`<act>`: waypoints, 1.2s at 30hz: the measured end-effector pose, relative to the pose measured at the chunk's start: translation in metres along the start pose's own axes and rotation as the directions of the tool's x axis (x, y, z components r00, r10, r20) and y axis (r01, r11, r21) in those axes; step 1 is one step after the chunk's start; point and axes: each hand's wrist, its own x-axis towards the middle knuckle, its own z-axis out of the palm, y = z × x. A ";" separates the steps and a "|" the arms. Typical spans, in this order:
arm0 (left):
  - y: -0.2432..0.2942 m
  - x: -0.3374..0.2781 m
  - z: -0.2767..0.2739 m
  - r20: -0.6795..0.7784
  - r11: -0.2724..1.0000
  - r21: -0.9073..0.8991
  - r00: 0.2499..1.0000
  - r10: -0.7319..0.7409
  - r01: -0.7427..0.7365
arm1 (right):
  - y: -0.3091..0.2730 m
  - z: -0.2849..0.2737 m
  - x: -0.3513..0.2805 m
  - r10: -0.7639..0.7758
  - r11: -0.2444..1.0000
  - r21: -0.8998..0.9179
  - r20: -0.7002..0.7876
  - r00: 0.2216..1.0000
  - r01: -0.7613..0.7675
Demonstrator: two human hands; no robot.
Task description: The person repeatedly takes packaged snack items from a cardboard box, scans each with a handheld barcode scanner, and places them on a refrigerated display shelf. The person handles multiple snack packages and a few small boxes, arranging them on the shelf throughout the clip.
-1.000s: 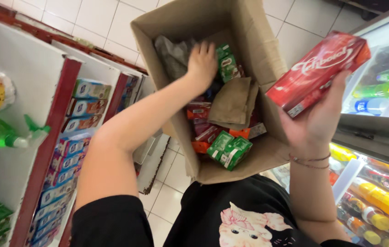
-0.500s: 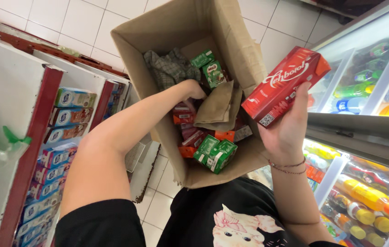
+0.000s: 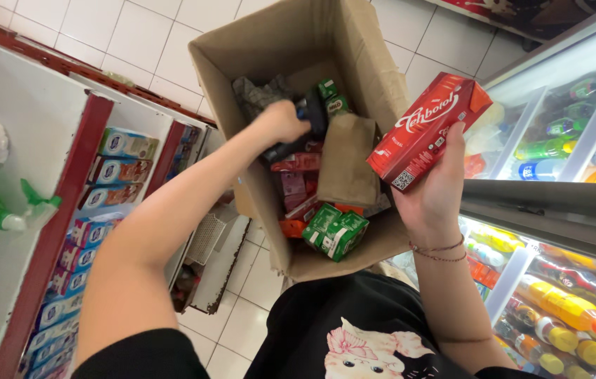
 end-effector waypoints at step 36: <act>0.074 -0.330 -0.040 -0.416 0.396 -0.764 0.859 0.300 -0.508 | 0.032 0.030 0.004 0.159 0.987 -0.094 0.527 0.835 -0.129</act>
